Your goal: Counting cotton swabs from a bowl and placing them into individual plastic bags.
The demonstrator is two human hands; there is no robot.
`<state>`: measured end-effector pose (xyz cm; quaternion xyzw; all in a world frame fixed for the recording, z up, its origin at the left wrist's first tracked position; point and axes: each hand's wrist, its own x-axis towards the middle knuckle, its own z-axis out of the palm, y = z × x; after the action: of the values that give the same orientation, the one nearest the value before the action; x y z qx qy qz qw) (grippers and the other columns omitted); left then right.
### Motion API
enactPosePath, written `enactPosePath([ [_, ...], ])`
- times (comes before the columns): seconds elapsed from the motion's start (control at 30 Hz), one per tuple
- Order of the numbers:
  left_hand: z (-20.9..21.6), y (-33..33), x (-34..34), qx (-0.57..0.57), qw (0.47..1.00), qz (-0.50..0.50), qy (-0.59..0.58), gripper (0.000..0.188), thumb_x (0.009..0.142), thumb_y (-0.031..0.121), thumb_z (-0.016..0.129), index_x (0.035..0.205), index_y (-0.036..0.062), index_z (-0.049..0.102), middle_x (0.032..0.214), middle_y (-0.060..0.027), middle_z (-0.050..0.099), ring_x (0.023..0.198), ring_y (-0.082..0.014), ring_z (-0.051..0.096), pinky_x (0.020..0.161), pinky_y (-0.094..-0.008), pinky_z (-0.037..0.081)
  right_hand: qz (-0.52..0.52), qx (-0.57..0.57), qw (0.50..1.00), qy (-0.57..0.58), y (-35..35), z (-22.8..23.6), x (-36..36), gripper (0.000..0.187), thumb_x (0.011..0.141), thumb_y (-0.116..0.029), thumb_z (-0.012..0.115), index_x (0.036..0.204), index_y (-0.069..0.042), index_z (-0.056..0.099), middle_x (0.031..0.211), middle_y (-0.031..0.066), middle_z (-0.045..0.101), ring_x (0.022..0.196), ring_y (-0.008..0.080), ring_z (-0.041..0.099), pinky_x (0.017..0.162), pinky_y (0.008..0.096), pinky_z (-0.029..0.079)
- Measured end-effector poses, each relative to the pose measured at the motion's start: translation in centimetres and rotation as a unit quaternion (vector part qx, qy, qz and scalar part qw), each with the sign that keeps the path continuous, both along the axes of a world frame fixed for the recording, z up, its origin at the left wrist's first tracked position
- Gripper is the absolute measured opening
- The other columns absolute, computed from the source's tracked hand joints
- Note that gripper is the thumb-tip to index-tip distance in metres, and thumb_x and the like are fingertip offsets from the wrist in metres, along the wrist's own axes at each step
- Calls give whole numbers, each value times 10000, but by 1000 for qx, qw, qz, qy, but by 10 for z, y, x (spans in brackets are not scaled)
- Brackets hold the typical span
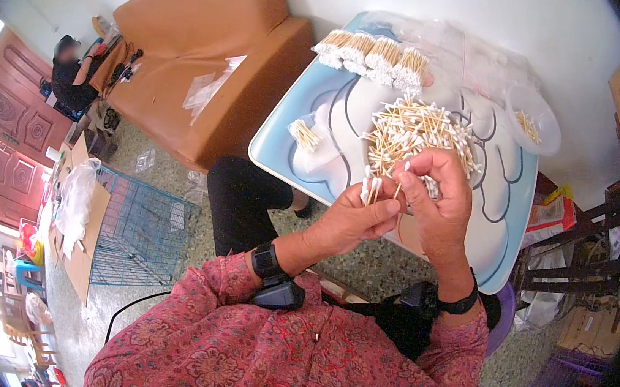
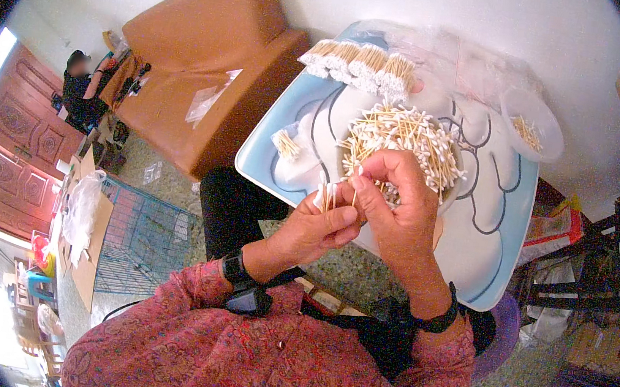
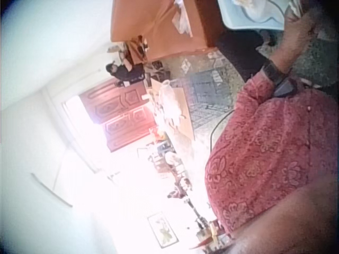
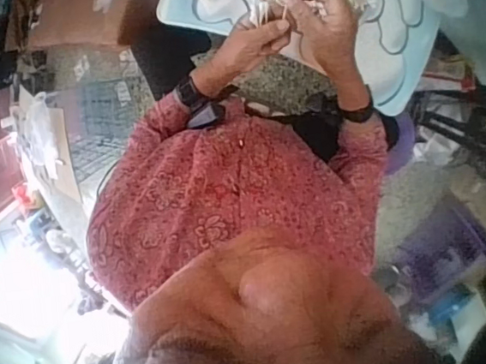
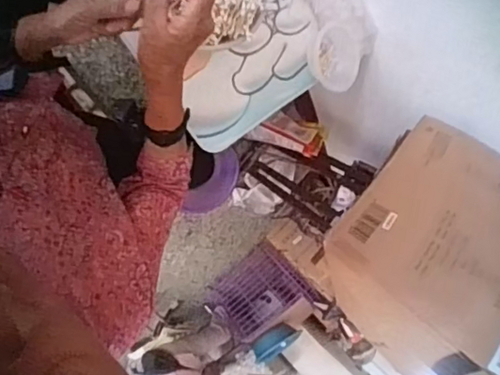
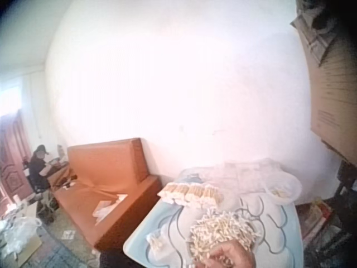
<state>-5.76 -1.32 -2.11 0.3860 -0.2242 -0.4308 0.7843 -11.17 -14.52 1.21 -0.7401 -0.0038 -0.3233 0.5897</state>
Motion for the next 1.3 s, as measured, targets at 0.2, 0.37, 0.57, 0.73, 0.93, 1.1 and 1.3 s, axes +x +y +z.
enactPosePath([
  [0.2, -2, 6, 5, -28, 999, -30, 6, 142, 933, 240, 493, 952, 100, 509, 713, 37, 454, 541, -52, 383, 414, -185, 248, -5, 30, 1000, -4, 4, 3, 0, 120, 794, -12, 609, 908, -8, 570, 841, 59, 614, 787, 131, 590, 714, 257, 468],
  [0.37, 4, 4, 0, 26, 999, 13, 12, 184, 929, 266, 490, 943, 84, 509, 697, 12, 467, 514, -57, 368, 405, -189, 237, 31, -23, 999, 28, 3, 1, 0, 81, 775, -18, 612, 854, -10, 599, 886, 82, 623, 838, 192, 603, 763, 284, 465],
  [0.57, 5, 11, 12, 63, 997, 54, 3, 139, 916, 218, 519, 905, 82, 546, 639, 21, 453, 517, -48, 379, 409, -177, 256, -43, -229, 971, -54, -23, 15, -1, 126, 740, -101, 642, 845, -41, 606, 1063, 128, 589, 1055, 300, 528, 891, 384, 415],
  [0.73, -8, 17, 24, 52, 994, 88, -29, 193, 937, 263, 463, 937, 76, 511, 580, -2, 419, 445, -55, 288, 394, -188, 224, -101, -411, 904, 60, -40, 20, -11, 173, 653, -114, 677, 787, -84, 572, 1189, 109, 515, 1195, 328, 410, 959, 443, 342],
  [0.93, -25, 18, 26, 72, 994, 78, -6, 185, 928, 267, 485, 923, 86, 525, 584, 2, 422, 450, -54, 290, 397, -183, 228, -60, -476, 871, 108, -34, 9, -12, 232, 591, -116, 710, 757, -67, 556, 1239, 119, 476, 1244, 330, 351, 975, 453, 312],
  [1.1, -31, 16, 24, 91, 992, 84, 3, 179, 923, 263, 495, 909, 88, 533, 579, 9, 415, 452, -52, 294, 396, -184, 225, -70, -492, 862, 99, -29, 0, -8, 204, 591, -99, 699, 714, -54, 543, 1241, 117, 478, 1247, 319, 349, 977, 454, 304],
  [1.3, -31, 14, 23, 89, 994, 67, 13, 160, 926, 241, 494, 903, 88, 534, 588, 21, 415, 473, -48, 308, 401, -183, 223, -96, -517, 847, 78, -29, -7, -3, 190, 584, -99, 701, 712, -47, 571, 1209, 135, 496, 1223, 313, 379, 952, 470, 316],
])
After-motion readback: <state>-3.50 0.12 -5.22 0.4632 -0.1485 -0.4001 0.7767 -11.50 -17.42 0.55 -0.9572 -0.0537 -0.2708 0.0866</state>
